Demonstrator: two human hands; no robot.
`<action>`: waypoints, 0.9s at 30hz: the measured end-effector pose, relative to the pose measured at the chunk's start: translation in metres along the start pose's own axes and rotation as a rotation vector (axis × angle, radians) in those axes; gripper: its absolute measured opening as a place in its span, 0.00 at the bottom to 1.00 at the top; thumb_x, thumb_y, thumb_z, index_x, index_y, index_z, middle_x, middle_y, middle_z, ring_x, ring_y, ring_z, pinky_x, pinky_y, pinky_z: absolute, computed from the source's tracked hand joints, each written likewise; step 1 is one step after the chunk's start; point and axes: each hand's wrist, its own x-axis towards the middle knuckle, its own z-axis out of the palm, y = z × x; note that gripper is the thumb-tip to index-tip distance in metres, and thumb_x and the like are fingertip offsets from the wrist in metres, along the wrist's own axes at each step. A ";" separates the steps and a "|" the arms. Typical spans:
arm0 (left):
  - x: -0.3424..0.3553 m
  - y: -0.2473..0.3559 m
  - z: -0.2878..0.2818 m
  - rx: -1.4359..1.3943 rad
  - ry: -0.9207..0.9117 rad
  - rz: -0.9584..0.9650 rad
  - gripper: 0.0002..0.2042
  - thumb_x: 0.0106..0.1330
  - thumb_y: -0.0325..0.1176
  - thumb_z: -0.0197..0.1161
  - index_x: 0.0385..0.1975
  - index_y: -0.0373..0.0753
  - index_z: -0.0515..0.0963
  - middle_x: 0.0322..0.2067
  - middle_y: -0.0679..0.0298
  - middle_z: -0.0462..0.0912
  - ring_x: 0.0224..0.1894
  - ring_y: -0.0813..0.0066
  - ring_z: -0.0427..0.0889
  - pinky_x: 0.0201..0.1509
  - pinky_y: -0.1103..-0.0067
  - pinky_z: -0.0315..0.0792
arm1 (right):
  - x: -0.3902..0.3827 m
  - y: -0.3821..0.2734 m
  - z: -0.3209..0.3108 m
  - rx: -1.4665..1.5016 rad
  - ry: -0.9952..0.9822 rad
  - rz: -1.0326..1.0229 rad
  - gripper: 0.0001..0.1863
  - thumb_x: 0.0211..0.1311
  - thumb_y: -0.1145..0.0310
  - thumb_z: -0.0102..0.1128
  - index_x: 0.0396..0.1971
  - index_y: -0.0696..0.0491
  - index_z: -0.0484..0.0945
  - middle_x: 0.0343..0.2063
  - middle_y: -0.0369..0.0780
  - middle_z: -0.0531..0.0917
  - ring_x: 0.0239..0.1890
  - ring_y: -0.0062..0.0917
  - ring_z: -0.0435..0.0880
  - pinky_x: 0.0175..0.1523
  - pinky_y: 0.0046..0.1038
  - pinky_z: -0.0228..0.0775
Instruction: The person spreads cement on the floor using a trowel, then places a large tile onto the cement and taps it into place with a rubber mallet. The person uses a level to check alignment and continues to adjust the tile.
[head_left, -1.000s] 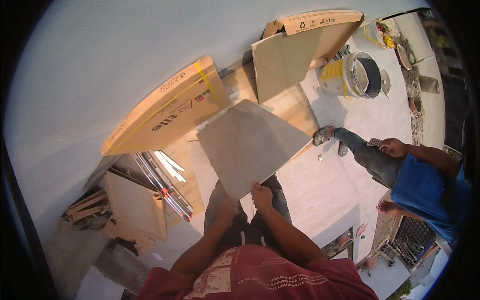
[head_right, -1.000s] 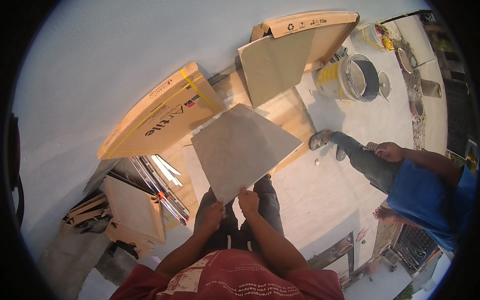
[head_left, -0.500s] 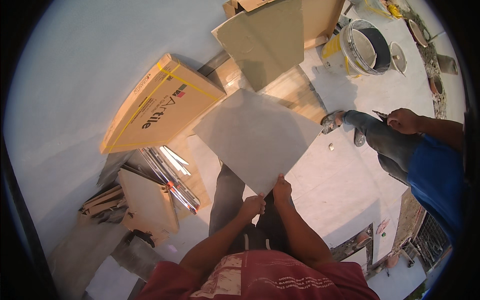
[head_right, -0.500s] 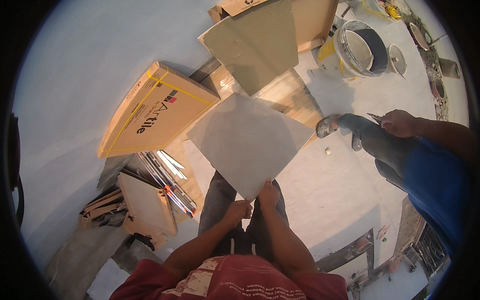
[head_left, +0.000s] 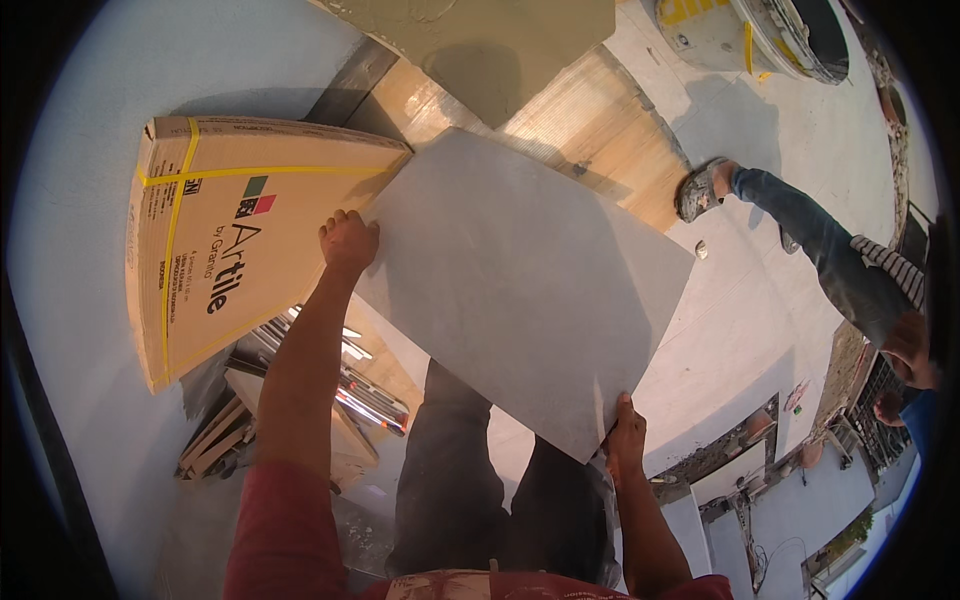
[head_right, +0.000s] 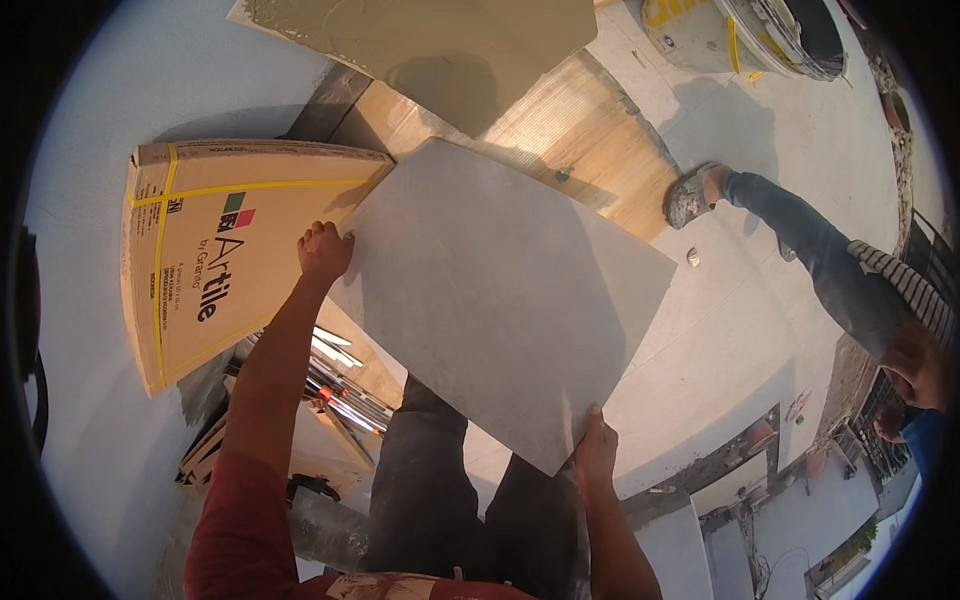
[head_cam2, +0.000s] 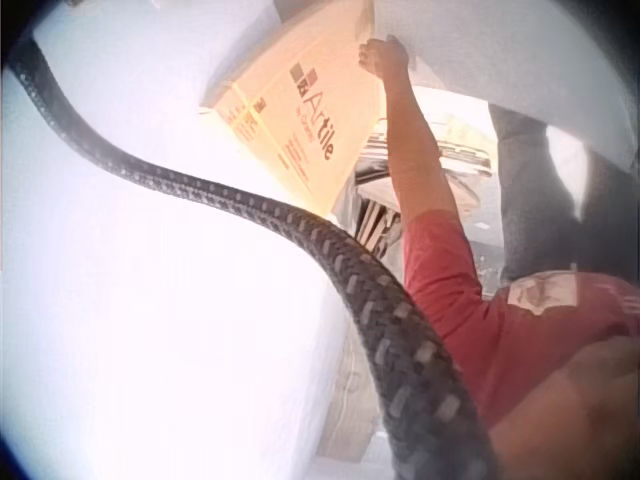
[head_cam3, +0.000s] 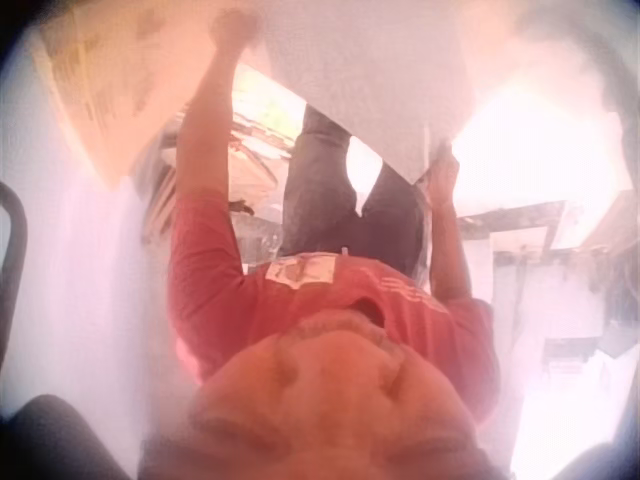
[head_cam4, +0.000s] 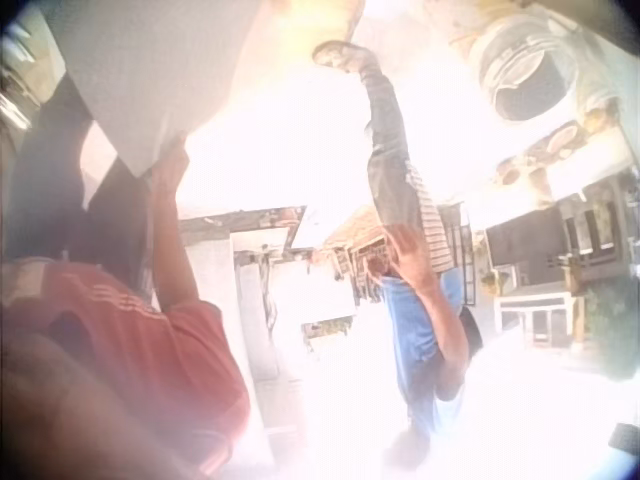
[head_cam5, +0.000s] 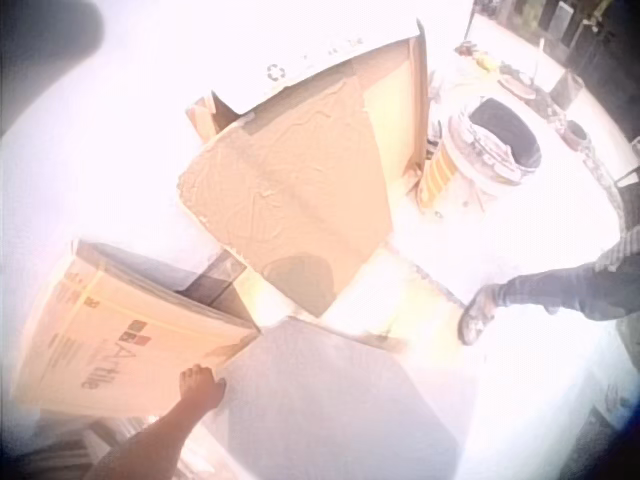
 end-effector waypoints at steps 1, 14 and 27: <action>0.019 0.001 0.007 0.046 -0.040 0.008 0.25 0.69 0.52 0.52 0.49 0.34 0.77 0.52 0.49 0.77 0.60 0.56 0.74 0.66 0.61 0.61 | 0.009 0.010 -0.003 0.035 0.010 -0.015 0.33 0.75 0.49 0.43 0.45 0.71 0.77 0.38 0.48 0.82 0.39 0.29 0.79 0.48 0.31 0.71; 0.079 -0.022 0.036 -0.153 -0.113 0.168 0.33 0.69 0.60 0.50 0.42 0.26 0.77 0.45 0.35 0.80 0.51 0.39 0.78 0.58 0.58 0.71 | 0.085 0.074 -0.013 -0.096 0.201 -0.163 0.36 0.68 0.41 0.52 0.22 0.65 0.76 0.16 0.38 0.71 0.23 0.22 0.68 0.30 0.32 0.64; -0.179 0.121 -0.230 0.486 -0.165 0.450 0.31 0.72 0.53 0.50 0.34 0.20 0.76 0.39 0.32 0.80 0.49 0.36 0.79 0.52 0.58 0.71 | 0.090 0.251 -0.201 0.107 -0.171 -0.225 0.35 0.63 0.39 0.54 0.31 0.64 0.83 0.28 0.54 0.84 0.35 0.45 0.85 0.44 0.41 0.73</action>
